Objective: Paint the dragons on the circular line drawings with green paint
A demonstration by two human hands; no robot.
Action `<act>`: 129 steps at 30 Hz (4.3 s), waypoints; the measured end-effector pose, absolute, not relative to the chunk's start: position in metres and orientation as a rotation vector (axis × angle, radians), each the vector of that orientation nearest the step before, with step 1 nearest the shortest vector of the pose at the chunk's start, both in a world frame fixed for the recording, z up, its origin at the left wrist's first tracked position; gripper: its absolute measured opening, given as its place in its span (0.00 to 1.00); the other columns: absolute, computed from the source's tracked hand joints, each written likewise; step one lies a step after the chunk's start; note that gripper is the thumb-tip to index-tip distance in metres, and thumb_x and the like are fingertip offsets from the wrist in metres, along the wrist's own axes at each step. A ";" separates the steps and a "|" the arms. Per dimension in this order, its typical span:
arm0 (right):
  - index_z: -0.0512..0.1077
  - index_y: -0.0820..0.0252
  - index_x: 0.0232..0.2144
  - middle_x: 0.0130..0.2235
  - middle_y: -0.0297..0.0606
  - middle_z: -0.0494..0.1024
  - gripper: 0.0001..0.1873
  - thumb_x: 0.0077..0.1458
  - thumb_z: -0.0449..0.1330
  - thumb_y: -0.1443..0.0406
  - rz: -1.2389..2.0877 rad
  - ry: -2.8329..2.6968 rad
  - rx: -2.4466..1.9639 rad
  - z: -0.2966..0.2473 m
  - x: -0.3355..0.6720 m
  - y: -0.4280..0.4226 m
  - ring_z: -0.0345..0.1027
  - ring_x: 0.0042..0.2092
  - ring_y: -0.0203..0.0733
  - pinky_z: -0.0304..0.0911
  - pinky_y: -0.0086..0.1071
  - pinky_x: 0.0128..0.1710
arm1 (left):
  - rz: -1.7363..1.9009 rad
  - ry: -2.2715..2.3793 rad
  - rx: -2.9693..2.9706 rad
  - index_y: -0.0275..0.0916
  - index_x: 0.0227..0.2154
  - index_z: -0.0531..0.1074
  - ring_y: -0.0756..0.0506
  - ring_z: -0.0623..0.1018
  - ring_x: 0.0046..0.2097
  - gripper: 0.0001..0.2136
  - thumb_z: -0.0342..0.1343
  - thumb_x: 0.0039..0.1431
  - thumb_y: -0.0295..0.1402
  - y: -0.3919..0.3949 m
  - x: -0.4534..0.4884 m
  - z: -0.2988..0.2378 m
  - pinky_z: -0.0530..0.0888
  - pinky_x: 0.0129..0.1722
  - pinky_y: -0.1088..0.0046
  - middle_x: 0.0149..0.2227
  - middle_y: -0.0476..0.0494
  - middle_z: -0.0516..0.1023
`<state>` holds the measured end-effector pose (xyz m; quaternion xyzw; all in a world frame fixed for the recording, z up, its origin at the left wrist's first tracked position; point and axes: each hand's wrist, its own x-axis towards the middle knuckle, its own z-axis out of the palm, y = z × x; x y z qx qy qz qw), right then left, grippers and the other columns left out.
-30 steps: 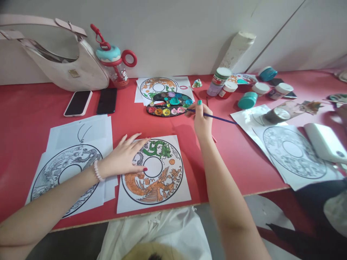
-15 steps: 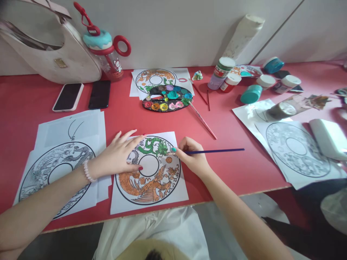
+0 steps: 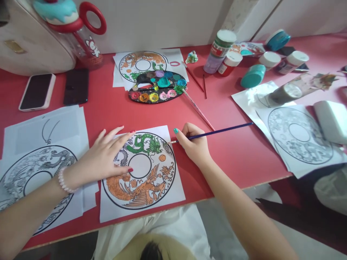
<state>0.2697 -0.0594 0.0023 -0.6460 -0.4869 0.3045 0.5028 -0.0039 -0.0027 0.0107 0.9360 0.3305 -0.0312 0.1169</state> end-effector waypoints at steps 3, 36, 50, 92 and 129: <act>0.54 0.57 0.15 0.16 0.26 0.55 0.23 0.53 0.60 0.58 0.771 -1.147 -1.542 0.002 0.269 -0.059 0.46 0.19 0.29 0.43 0.28 0.18 | -0.100 0.956 2.739 0.44 0.66 0.35 0.32 0.50 0.66 0.46 0.53 0.54 0.57 -0.002 -0.004 0.012 0.48 0.60 0.38 0.65 0.39 0.56; 0.55 0.57 0.15 0.16 0.27 0.58 0.21 0.53 0.60 0.62 0.717 -1.240 -1.599 0.006 0.266 -0.058 0.48 0.19 0.29 0.46 0.29 0.19 | -0.127 0.962 2.725 0.42 0.66 0.36 0.32 0.49 0.66 0.46 0.55 0.54 0.55 -0.001 -0.001 0.014 0.47 0.61 0.38 0.64 0.36 0.57; 0.58 0.56 0.19 0.20 0.28 0.62 0.14 0.45 0.61 0.72 0.876 -1.170 -1.485 0.003 0.271 -0.058 0.54 0.23 0.31 0.49 0.29 0.22 | -0.102 0.937 2.738 0.43 0.66 0.35 0.32 0.48 0.66 0.47 0.56 0.54 0.55 -0.002 -0.003 0.013 0.48 0.60 0.37 0.64 0.38 0.57; 0.56 0.57 0.19 0.21 0.27 0.58 0.15 0.44 0.60 0.73 0.875 -1.263 -1.520 0.003 0.271 -0.060 0.49 0.23 0.29 0.45 0.30 0.22 | -0.104 0.939 2.718 0.42 0.66 0.37 0.31 0.49 0.66 0.46 0.56 0.54 0.54 -0.002 -0.003 0.015 0.47 0.60 0.38 0.64 0.36 0.58; 0.54 0.56 0.17 0.19 0.29 0.54 0.17 0.45 0.61 0.69 0.875 -1.280 -1.528 0.005 0.271 -0.063 0.46 0.22 0.31 0.42 0.32 0.22 | -0.143 0.950 2.702 0.43 0.66 0.36 0.31 0.48 0.66 0.47 0.57 0.53 0.53 -0.001 -0.001 0.015 0.45 0.61 0.38 0.65 0.37 0.55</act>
